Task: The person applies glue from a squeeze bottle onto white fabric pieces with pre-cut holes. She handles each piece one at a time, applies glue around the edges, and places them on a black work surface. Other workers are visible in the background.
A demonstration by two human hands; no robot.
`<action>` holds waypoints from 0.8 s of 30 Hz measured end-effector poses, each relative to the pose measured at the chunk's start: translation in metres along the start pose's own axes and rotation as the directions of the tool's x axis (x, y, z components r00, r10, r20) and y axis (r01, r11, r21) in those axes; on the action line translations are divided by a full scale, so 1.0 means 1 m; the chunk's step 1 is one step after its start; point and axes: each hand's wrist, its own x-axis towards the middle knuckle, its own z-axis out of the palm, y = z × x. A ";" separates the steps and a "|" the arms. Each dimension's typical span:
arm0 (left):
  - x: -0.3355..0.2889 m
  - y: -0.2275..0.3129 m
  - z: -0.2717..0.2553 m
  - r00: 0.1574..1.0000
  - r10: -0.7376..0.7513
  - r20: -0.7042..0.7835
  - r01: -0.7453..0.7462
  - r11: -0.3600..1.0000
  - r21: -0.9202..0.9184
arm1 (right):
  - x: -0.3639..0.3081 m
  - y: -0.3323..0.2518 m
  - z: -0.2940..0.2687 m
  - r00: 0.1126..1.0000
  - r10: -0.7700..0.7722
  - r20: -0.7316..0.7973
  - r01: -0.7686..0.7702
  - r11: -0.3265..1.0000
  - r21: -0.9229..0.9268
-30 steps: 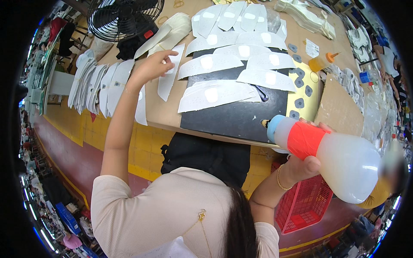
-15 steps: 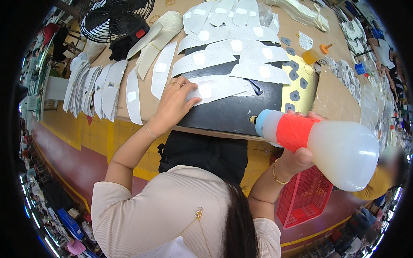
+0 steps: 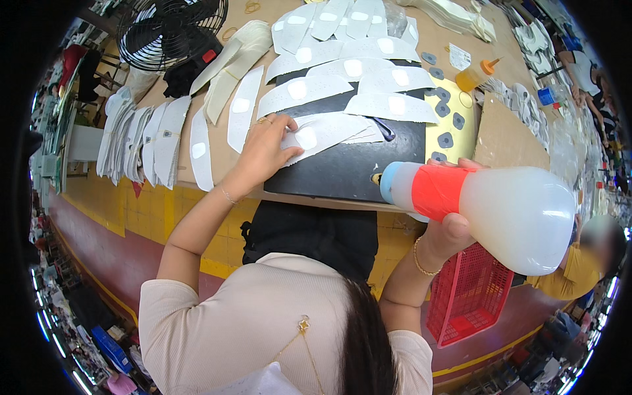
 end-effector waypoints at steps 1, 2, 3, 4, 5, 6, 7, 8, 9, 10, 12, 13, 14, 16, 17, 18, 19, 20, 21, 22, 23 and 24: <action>0.001 -0.002 0.000 0.999 0.027 -0.039 -0.026 0.999 0.018 | 0.000 0.000 0.002 1.000 -0.010 -0.008 0.010 1.000 0.004; 0.001 -0.002 0.000 0.995 0.055 -0.078 -0.052 0.998 0.036 | -0.001 -0.002 0.004 1.000 -0.021 -0.015 0.021 1.000 0.008; 0.002 -0.001 -0.001 1.000 0.001 -0.006 -0.002 0.999 -0.052 | -0.001 -0.002 0.006 0.999 -0.031 -0.023 0.032 0.999 0.012; 0.003 0.003 -0.003 0.996 -0.045 0.072 0.055 0.989 -0.138 | -0.001 -0.002 0.005 0.999 -0.029 -0.023 0.030 0.999 0.018; 0.004 0.006 -0.005 0.984 -0.085 0.154 0.117 0.969 -0.218 | -0.001 -0.001 0.004 0.999 -0.027 -0.022 0.028 0.999 0.025; 0.007 0.006 -0.008 0.963 -0.088 0.254 0.157 0.952 -0.263 | -0.001 -0.001 0.004 0.999 -0.025 -0.022 0.026 0.999 0.031; 0.011 0.004 -0.011 0.932 -0.085 0.353 0.199 0.932 -0.302 | -0.001 -0.001 0.003 0.999 -0.026 -0.024 0.027 0.999 0.031; 0.014 0.004 -0.012 0.891 -0.075 0.447 0.244 0.910 -0.335 | -0.001 -0.002 0.003 0.999 -0.028 -0.026 0.028 0.999 0.031; 0.014 0.004 -0.011 0.855 -0.091 0.511 0.369 0.798 -0.476 | -0.002 -0.003 0.004 0.999 -0.029 -0.029 0.030 0.999 0.030; 0.014 0.004 -0.009 0.814 -0.092 0.574 0.486 0.649 -0.585 | -0.002 -0.003 0.007 0.999 -0.022 -0.041 0.023 0.999 0.036; 0.012 0.009 -0.009 0.747 -0.068 0.662 0.635 0.368 -0.679 | -0.004 -0.004 0.015 0.998 -0.008 -0.067 0.011 0.999 0.047; 0.010 0.017 -0.015 0.724 -0.056 0.688 0.676 0.260 -0.690 | -0.006 -0.005 0.019 0.999 0.014 -0.034 -0.013 0.999 0.041; 0.008 0.025 -0.020 0.700 -0.039 0.713 0.710 0.149 -0.688 | -0.008 -0.006 0.023 0.999 0.037 -0.002 -0.037 0.999 0.032; 0.006 0.039 -0.030 0.688 -0.003 0.726 0.722 0.114 -0.683 | -0.009 -0.006 0.027 0.997 0.056 0.048 -0.058 0.998 0.030; 0.006 0.045 -0.036 0.682 0.016 0.731 0.725 0.109 -0.680 | -0.009 -0.003 0.027 0.996 0.053 0.066 -0.055 0.998 0.037; 0.005 0.050 -0.040 0.677 0.035 0.735 0.729 0.105 -0.677 | -0.008 0.001 0.028 0.995 0.049 0.085 -0.053 0.998 0.045; 0.003 0.054 -0.043 0.682 0.055 0.729 0.722 0.105 -0.684 | -0.008 0.007 0.024 0.994 -0.014 0.113 0.012 1.000 0.017; 0.003 0.057 -0.046 0.691 0.074 0.719 0.706 0.141 -0.694 | -0.007 0.011 0.022 0.987 -0.077 0.139 0.079 0.997 -0.008; 0.003 0.061 -0.048 0.699 0.094 0.709 0.689 0.176 -0.703 | -0.006 0.010 0.021 0.985 -0.076 0.154 0.079 0.997 -0.014; 0.003 0.064 -0.050 0.706 0.111 0.699 0.671 0.211 -0.711 | -0.005 0.006 0.024 0.988 -0.068 0.139 0.068 0.998 0.005; 0.002 0.068 -0.051 0.714 0.115 0.691 0.654 0.243 -0.716 | -0.004 0.003 0.027 0.990 -0.059 0.124 0.057 0.998 0.024; 0.003 0.071 -0.053 0.715 0.127 0.688 0.644 0.265 -0.718 | -0.001 -0.003 0.035 0.996 -0.042 0.079 0.037 0.997 0.067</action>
